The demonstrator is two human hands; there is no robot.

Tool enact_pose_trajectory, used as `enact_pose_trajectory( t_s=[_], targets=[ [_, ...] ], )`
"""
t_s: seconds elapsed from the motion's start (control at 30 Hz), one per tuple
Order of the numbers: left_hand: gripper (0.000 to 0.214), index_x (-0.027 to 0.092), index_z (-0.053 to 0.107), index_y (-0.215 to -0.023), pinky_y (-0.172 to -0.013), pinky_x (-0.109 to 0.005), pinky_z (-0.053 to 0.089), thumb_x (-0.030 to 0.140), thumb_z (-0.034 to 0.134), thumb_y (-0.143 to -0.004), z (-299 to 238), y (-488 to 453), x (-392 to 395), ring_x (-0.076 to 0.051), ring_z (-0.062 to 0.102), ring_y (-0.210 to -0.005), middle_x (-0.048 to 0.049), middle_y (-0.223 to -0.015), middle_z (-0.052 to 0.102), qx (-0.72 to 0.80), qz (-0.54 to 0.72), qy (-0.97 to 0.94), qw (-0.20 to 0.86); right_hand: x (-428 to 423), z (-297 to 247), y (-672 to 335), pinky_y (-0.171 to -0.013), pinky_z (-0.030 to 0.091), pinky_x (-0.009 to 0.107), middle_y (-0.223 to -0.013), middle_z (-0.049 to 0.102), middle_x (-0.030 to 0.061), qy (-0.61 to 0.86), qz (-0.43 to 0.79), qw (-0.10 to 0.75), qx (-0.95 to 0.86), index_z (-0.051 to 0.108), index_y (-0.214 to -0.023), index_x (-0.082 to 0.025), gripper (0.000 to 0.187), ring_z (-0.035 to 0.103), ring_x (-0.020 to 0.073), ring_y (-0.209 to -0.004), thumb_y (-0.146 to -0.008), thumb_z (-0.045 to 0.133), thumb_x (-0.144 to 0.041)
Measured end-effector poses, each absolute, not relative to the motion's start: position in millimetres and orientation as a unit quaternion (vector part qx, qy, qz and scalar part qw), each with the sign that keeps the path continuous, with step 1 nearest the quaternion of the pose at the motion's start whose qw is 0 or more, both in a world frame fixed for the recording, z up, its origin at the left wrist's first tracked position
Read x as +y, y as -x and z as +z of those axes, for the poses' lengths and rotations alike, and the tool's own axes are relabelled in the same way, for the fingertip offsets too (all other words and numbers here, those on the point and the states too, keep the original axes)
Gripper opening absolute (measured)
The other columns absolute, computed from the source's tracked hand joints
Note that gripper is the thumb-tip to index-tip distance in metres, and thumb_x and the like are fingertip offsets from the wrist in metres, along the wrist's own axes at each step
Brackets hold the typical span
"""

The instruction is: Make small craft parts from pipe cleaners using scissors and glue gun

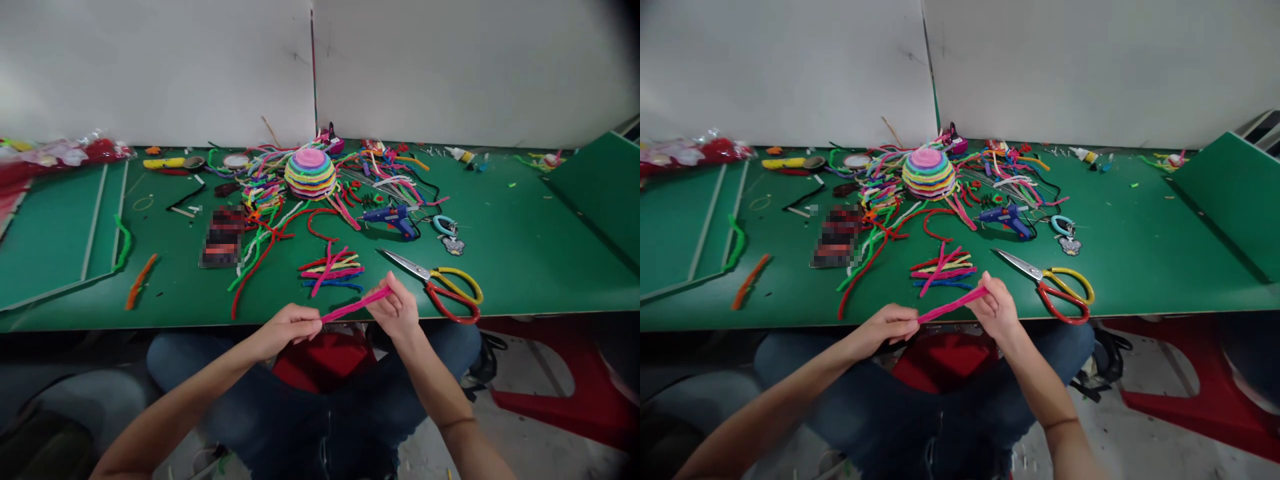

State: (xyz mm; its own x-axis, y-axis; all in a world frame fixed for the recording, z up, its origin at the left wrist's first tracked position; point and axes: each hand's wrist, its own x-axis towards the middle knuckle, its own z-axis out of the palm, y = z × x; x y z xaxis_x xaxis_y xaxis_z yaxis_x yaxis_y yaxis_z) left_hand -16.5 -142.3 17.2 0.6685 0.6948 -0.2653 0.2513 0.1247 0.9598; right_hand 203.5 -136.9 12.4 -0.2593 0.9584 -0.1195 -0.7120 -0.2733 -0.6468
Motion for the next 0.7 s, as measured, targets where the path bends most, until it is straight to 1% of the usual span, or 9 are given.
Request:
enact_pose_trajectory(
  t_s=[0.1, 0.2, 0.27, 0.33, 0.4, 0.47, 0.53, 0.6, 0.7],
  targets=[
    [0.042, 0.016, 0.041, -0.05, -0.048, -0.025, 0.021, 0.04, 0.045, -0.085, 15, 12, -149, -0.007, 0.03, -0.045, 0.0043, -0.045, 0.031, 0.331, 0.268, -0.67, 0.608, -145, 21, -196, -0.034, 0.017, 0.02, -0.024, 0.011, -0.0095, 0.159, 0.773, 0.589, -0.174, 0.013, -0.036, -0.018, 0.065, 0.009, 0.0025, -0.024, -0.085, 0.052, -0.035],
    [0.043, 0.016, 0.037, -0.048, -0.05, -0.027, 0.022, 0.034, 0.046, -0.086, 14, 1, -159, -0.009, 0.032, -0.046, 0.0028, -0.045, 0.031, 0.249, 0.39, -0.677, 0.572, -155, 35, -185, -0.036, 0.024, 0.018, -0.024, 0.013, -0.0103, 0.037, 0.776, 0.621, -0.109, 0.017, -0.036, -0.018, 0.061, 0.008, 0.0021, -0.024, -0.089, 0.044, -0.029],
    [0.042, 0.017, 0.035, -0.048, -0.048, -0.028, 0.022, 0.032, 0.047, -0.085, 17, -13, -168, -0.009, 0.03, -0.044, 0.003, -0.042, 0.029, 0.197, 0.472, -0.639, 0.574, -162, 46, -177, -0.036, 0.023, 0.018, -0.025, 0.019, -0.0104, -0.057, 0.773, 0.629, -0.069, 0.023, -0.037, -0.018, 0.058, 0.01, 0.0014, -0.024, -0.091, 0.04, -0.029],
    [0.043, 0.017, 0.032, -0.047, -0.045, -0.028, 0.02, 0.032, 0.048, -0.083, 23, -32, -176, -0.008, 0.028, -0.039, 0.0036, -0.039, 0.026, 0.149, 0.551, -0.568, 0.593, -167, 55, -171, -0.034, 0.02, 0.017, -0.029, 0.025, -0.01, -0.15, 0.756, 0.636, -0.033, 0.027, -0.039, -0.018, 0.056, 0.013, 0.0006, -0.025, -0.091, 0.039, -0.031],
    [0.045, 0.017, 0.028, -0.045, -0.041, -0.028, 0.016, 0.032, 0.048, -0.083, 30, -53, -182, -0.006, 0.02, -0.033, 0.0051, -0.034, 0.02, 0.107, 0.605, -0.479, 0.627, -171, 62, -166, -0.034, 0.017, 0.018, -0.031, 0.029, -0.0096, -0.214, 0.729, 0.65, 0.0, 0.03, -0.041, -0.017, 0.054, 0.015, 0.0002, -0.026, -0.092, 0.038, -0.034],
    [0.045, 0.017, 0.026, -0.044, -0.039, -0.028, 0.014, 0.029, 0.048, -0.082, 37, -68, -184, -0.006, 0.016, -0.03, 0.0057, -0.032, 0.018, 0.091, 0.637, -0.416, 0.642, -171, 65, -165, -0.034, 0.014, 0.019, -0.032, 0.029, -0.0092, -0.236, 0.71, 0.663, 0.028, 0.031, -0.042, -0.017, 0.053, 0.015, 0.0004, -0.027, -0.092, 0.036, -0.035],
    [0.045, 0.016, 0.026, -0.044, -0.039, -0.027, 0.015, 0.028, 0.048, -0.081, 40, -74, -181, -0.005, 0.016, -0.029, 0.0058, -0.032, 0.017, 0.093, 0.657, -0.405, 0.628, -170, 66, -167, -0.034, 0.013, 0.02, -0.032, 0.028, -0.0089, -0.229, 0.707, 0.668, 0.038, 0.031, -0.042, -0.018, 0.054, 0.015, 0.001, -0.027, -0.093, 0.034, -0.035],
    [0.043, 0.017, 0.028, -0.046, -0.041, -0.027, 0.018, 0.028, 0.049, -0.081, 40, -68, -175, -0.006, 0.02, -0.031, 0.0056, -0.033, 0.019, 0.096, 0.653, -0.455, 0.598, -168, 66, -170, -0.034, 0.015, 0.02, -0.031, 0.029, -0.0089, -0.21, 0.708, 0.674, 0.022, 0.032, -0.042, -0.018, 0.054, 0.015, 0.0012, -0.027, -0.093, 0.035, -0.035],
    [0.037, 0.017, 0.033, -0.05, -0.044, -0.027, 0.021, 0.027, 0.048, -0.082, 37, -47, -164, -0.007, 0.025, -0.035, 0.0043, -0.037, 0.026, 0.107, 0.598, -0.582, 0.541, -165, 65, -175, -0.034, 0.021, 0.019, -0.028, 0.026, -0.0097, -0.148, 0.707, 0.69, -0.047, 0.03, -0.039, -0.018, 0.055, 0.014, 0.0016, -0.025, -0.091, 0.04, -0.036]
  ],
)
